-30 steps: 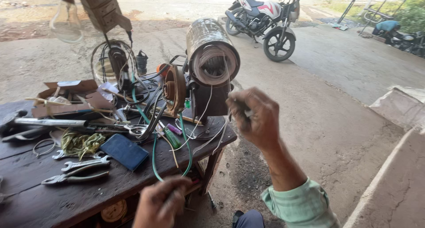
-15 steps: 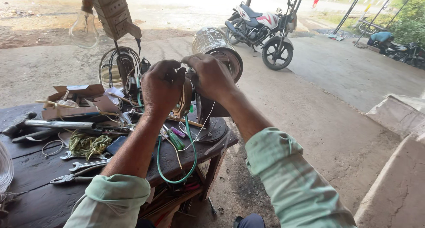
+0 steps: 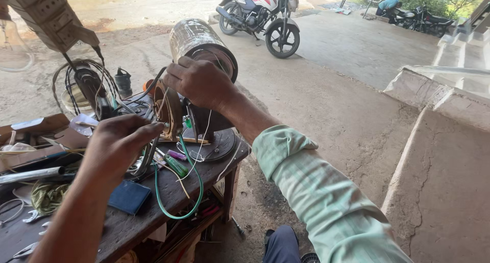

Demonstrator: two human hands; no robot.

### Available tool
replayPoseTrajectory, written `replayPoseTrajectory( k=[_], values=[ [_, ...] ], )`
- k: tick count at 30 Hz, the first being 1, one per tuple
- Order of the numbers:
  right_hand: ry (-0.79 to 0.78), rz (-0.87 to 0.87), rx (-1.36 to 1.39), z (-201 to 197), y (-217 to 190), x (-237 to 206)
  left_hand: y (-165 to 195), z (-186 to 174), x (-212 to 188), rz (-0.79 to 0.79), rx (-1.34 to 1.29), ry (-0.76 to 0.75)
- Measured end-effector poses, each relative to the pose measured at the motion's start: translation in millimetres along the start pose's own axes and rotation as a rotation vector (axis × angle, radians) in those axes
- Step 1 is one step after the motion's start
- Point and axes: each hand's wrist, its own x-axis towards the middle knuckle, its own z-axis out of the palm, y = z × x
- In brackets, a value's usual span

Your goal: The person works at a cluttered workbench, handling a spool of copper wire and a green electrical cable. They use shears to cut the copper wire and then strip the insulation from the green cable to expose the inner conductors.

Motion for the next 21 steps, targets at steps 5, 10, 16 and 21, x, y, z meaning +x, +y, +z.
replayPoseTrajectory(
  k=[5, 10, 16, 21],
  values=[
    [0.157, 0.054, 0.085, 6.4, -0.2, -3.6, 11.2, -38.1, -83.2, 0.226, 0.234, 0.163],
    [0.150, 0.153, 0.158, 9.9, 2.8, -1.0, 12.5, -47.2, -111.1, 0.228, 0.234, 0.303],
    [0.189, 0.159, 0.340, 11.2, -4.4, 0.6, -11.4, -48.0, -105.6, 0.174, -0.015, 0.448],
    [0.162, 0.071, 0.494, -9.6, -10.8, -19.6, -22.9, -55.5, -118.6, 0.128, -0.375, 0.439]
  ],
)
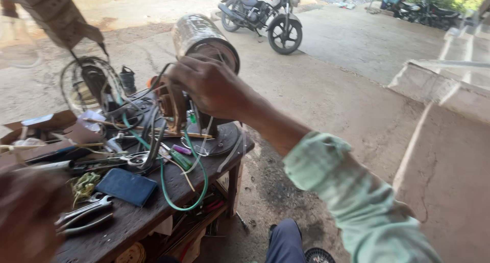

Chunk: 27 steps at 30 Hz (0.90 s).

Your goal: The person works at a cluttered workbench, handling a spool of copper wire and a green electrical cable. They use shears to cut the copper wire and then strip the insulation from the green cable to expose the inner conductors.

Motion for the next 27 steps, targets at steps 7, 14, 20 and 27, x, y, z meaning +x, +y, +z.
replayPoseTrajectory(
  k=[7, 14, 20, 27],
  values=[
    [0.147, -0.128, 0.129, -75.1, -59.5, -31.0, -32.9, 116.1, 61.7, 0.035, -0.144, -0.433],
    [0.204, 0.051, 0.359, -107.1, -116.3, -101.7, -27.6, 144.8, 82.5, -0.006, -0.270, -0.425],
    [0.147, 0.420, 0.421, -136.9, -158.1, -189.7, -86.4, 92.9, 71.0, -0.121, -0.173, -0.330],
    [0.089, 1.039, 0.624, 70.0, -62.7, -264.4, -138.2, 19.1, 12.5, -0.239, 0.113, -0.077]
  ],
)
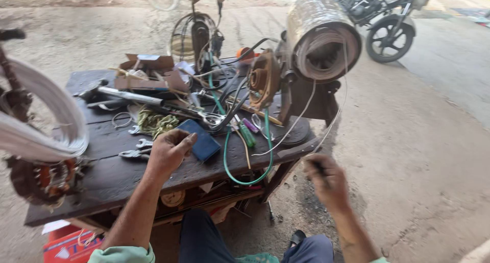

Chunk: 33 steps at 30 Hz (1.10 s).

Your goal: The person works at a cluttered workbench, handling a spool of copper wire and a green electrical cable. They use shears to cut the copper wire and then strip the insulation from the green cable to expose the inner conductors.

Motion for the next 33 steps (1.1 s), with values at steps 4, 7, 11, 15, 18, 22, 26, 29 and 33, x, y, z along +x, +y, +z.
replayPoseTrajectory(
  k=[4, 7, 11, 15, 18, 22, 26, 29, 33],
  values=[
    [-0.276, -0.035, -0.215, 68.3, -5.2, -9.6, -19.6, -19.9, -14.4, -0.046, 0.520, 0.174],
    [-0.477, -0.449, -0.105, 113.7, -50.9, -13.8, -21.0, -8.7, -18.0, 0.056, 0.656, 0.178],
    [-0.445, -0.488, -0.124, 158.8, -118.8, 33.1, -26.8, 26.4, -29.4, 0.341, 0.802, 0.107],
    [-0.245, -0.578, -0.217, 194.6, -158.4, 114.5, -32.8, 39.7, -42.2, 0.435, 0.708, 0.058],
    [-0.285, -0.495, -0.457, 221.1, -166.0, 158.7, -36.7, 36.3, -43.5, 0.411, 0.485, 0.057],
    [-0.600, -0.311, -0.919, 241.7, -168.2, 187.4, -40.7, 28.0, -42.4, 0.381, 0.295, 0.023],
    [-0.800, -0.127, -1.005, 253.3, -158.6, 197.9, -43.7, 24.0, -43.7, 0.418, 0.309, -0.032],
    [-0.763, -0.052, -1.055, 257.3, -152.8, 198.3, -44.5, 22.3, -44.5, 0.420, 0.313, -0.048],
    [-0.761, -0.017, -1.156, 260.5, -155.8, 201.9, -40.8, 21.0, -44.3, 0.391, 0.361, -0.069]
  ],
)
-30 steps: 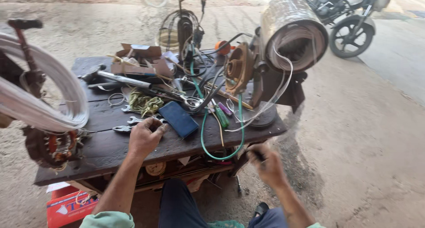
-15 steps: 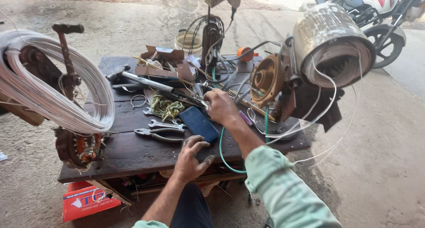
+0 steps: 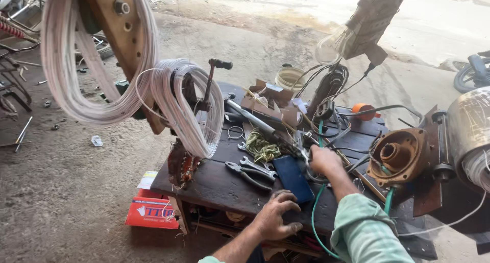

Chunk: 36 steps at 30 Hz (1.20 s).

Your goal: The person works at a cluttered workbench, handling a spool of copper wire and a green electrical cable. They use shears to cut the copper wire and then strip the insulation from the green cable to expose the inner conductors.

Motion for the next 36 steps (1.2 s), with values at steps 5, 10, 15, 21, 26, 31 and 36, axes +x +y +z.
replayPoseTrajectory(
  k=[5, 10, 15, 21, 26, 31, 36],
  values=[
    [0.121, -0.052, -0.156, -29.6, -11.8, -1.8, 11.3, -2.5, -1.2, -0.066, -0.033, 0.034],
    [0.215, -0.009, -0.199, -55.3, -13.2, -64.3, 22.9, -9.9, -0.5, -0.108, -0.115, 0.128],
    [0.765, -0.138, 0.211, 4.9, 40.8, -183.8, 18.1, -7.8, 3.4, -0.093, -0.300, 0.220],
    [1.105, -0.306, 0.394, 173.0, 97.5, -244.5, 1.0, 17.4, 10.6, -0.151, -0.169, 0.500],
    [0.584, -0.263, 0.524, 299.8, 142.5, -299.4, 19.2, 34.7, 35.4, 0.057, -0.041, 0.473],
    [0.322, 0.017, 0.867, 326.3, 156.9, -322.7, 65.9, 46.6, 105.8, 0.385, 0.299, 0.427],
    [0.285, 0.113, 1.029, 306.1, 169.0, -352.6, 117.4, 63.9, 175.9, 0.511, 0.439, 0.382]
  ],
)
